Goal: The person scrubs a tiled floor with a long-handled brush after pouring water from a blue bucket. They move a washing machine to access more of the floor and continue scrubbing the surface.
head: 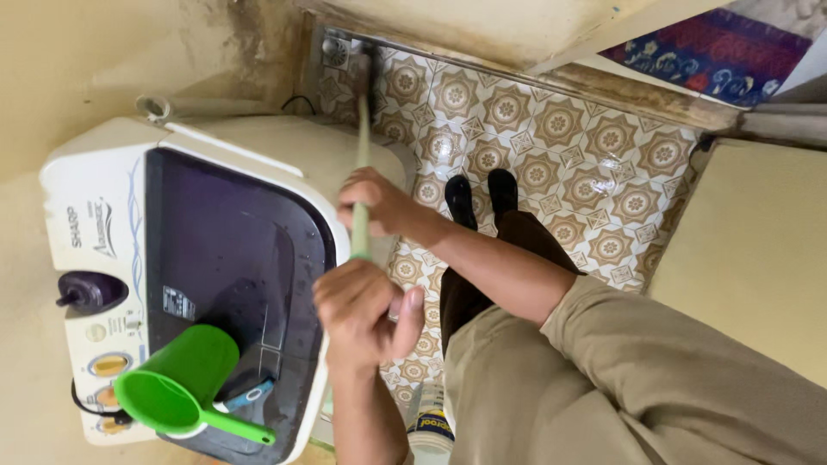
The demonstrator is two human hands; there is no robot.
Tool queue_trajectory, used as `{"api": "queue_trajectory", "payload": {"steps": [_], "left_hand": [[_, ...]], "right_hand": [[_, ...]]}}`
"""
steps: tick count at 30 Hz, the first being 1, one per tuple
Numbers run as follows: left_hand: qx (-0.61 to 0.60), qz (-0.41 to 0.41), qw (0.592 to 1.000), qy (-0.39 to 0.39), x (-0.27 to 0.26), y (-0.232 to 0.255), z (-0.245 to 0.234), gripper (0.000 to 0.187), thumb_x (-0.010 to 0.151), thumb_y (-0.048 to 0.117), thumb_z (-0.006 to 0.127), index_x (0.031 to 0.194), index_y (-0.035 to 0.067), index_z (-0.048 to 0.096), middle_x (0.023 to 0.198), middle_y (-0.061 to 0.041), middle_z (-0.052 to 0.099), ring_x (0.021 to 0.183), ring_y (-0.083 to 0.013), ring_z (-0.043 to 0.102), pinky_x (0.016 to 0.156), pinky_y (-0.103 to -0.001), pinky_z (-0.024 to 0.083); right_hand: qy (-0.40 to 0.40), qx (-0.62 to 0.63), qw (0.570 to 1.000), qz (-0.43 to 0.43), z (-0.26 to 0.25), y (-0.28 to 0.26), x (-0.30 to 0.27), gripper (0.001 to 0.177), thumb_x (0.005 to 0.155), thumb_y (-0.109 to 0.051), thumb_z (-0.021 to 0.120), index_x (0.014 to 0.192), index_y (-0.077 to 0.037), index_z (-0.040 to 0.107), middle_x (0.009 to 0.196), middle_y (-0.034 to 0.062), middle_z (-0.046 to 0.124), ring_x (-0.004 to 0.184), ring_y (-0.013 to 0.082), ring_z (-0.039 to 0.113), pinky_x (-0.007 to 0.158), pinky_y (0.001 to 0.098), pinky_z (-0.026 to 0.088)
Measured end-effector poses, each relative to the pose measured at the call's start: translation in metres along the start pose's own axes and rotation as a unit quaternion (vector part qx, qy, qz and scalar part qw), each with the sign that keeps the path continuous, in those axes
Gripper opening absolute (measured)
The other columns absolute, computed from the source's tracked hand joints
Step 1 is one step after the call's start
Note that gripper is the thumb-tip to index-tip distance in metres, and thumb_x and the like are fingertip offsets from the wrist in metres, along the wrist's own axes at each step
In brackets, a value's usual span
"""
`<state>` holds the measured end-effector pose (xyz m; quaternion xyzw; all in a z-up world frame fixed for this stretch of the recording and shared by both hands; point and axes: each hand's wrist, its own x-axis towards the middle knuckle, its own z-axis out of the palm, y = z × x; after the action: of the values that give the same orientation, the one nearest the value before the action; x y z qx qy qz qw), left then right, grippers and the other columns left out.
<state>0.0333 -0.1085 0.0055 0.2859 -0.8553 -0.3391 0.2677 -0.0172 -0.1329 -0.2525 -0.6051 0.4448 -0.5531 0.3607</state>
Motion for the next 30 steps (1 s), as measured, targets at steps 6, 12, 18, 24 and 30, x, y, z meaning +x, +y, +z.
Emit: {"api": "queue_trajectory", "payload": {"steps": [6, 12, 18, 24, 30], "left_hand": [[-0.044, -0.059, 0.997, 0.023, -0.01, -0.01, 0.028, 0.04, 0.087, 0.005, 0.074, 0.06, 0.006, 0.045, 0.054, -0.006, 0.046, 0.048, -0.0218, 0.047, 0.049, -0.035, 0.035], [-0.06, -0.016, 0.995, 0.081, -0.021, 0.014, 0.012, 0.041, 0.088, 0.003, 0.072, 0.06, 0.004, 0.043, 0.054, -0.007, 0.042, 0.047, -0.0232, 0.043, 0.049, -0.037, 0.032], [-0.075, -0.034, 0.992, 0.092, -0.031, 0.021, 0.045, 0.042, 0.09, 0.003, 0.072, 0.058, 0.004, 0.045, 0.051, -0.008, 0.042, 0.043, -0.0224, 0.042, 0.048, -0.037, 0.032], [-0.098, -0.031, 0.988, 0.115, -0.042, 0.029, 0.074, 0.043, 0.093, 0.006, 0.072, 0.059, 0.006, 0.046, 0.053, -0.008, 0.047, 0.047, -0.0234, 0.047, 0.05, -0.038, 0.034], [-0.126, -0.041, 0.975, 0.176, -0.054, 0.04, 0.086, 0.044, 0.094, 0.007, 0.071, 0.059, 0.006, 0.045, 0.054, -0.007, 0.048, 0.048, -0.0239, 0.049, 0.052, -0.04, 0.034]], "right_hand": [[-0.047, 0.003, 0.999, 0.01, -0.028, 0.009, -0.014, 0.027, 0.081, -0.013, 0.067, 0.064, 0.0, 0.051, 0.067, 0.0173, 0.052, 0.072, 0.0388, 0.056, 0.073, 0.0468, 0.045], [-0.049, -0.05, 0.997, -0.011, -0.039, -0.031, -0.005, 0.031, 0.079, -0.014, 0.069, 0.058, -0.002, 0.049, 0.06, 0.016, 0.052, 0.058, 0.037, 0.054, 0.06, 0.0483, 0.044], [-0.084, -0.015, 0.991, 0.104, -0.069, -0.056, -0.041, 0.032, 0.082, -0.014, 0.067, 0.062, 0.001, 0.048, 0.059, 0.0166, 0.05, 0.057, 0.031, 0.051, 0.057, 0.0442, 0.042], [-0.162, -0.037, 0.98, 0.109, -0.089, -0.048, -0.062, 0.033, 0.089, -0.011, 0.069, 0.066, 0.001, 0.048, 0.062, 0.0152, 0.048, 0.06, 0.0284, 0.049, 0.061, 0.0416, 0.041], [-0.187, -0.054, 0.975, 0.112, -0.095, -0.038, -0.093, 0.034, 0.095, -0.007, 0.07, 0.071, 0.0, 0.047, 0.065, 0.0138, 0.046, 0.062, 0.0258, 0.047, 0.064, 0.0391, 0.039]]}}
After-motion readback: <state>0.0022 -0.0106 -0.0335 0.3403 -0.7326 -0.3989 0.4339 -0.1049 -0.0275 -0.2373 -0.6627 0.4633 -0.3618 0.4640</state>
